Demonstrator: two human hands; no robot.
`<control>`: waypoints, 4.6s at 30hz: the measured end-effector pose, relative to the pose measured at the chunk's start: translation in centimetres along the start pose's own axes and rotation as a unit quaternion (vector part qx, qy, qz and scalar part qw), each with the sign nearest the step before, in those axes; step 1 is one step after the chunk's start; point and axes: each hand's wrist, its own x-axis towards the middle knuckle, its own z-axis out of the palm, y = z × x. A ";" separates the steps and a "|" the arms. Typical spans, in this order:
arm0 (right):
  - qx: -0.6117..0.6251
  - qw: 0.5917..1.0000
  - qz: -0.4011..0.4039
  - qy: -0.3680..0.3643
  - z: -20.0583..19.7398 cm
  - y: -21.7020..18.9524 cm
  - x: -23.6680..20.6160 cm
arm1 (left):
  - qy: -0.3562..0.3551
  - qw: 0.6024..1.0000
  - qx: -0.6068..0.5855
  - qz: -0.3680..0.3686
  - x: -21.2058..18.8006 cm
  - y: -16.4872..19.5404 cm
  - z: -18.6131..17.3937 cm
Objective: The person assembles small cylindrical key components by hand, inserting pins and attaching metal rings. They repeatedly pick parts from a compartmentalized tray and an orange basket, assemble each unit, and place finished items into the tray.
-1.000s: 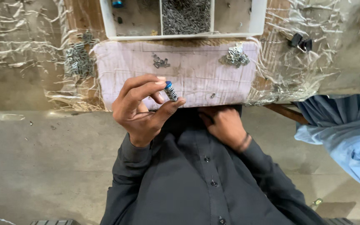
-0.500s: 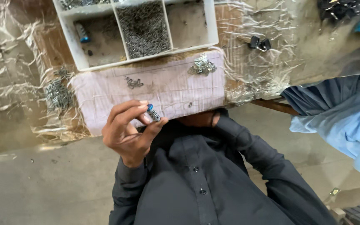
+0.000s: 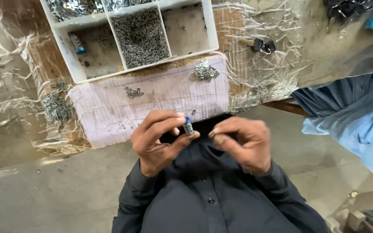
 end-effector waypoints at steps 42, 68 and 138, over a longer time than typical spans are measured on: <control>0.235 0.963 0.117 -0.066 0.3 1.6 3.1 | -0.045 0.998 -0.046 -0.002 0.7 0.5 0.5; -0.428 0.881 -0.198 0.040 1.3 2.0 6.4 | 0.017 0.998 -0.049 -0.047 1.0 -0.9 -0.1; -0.514 0.726 -0.381 -0.251 17.7 -1.3 11.7 | 0.295 0.954 0.054 -0.010 -6.0 0.2 -13.4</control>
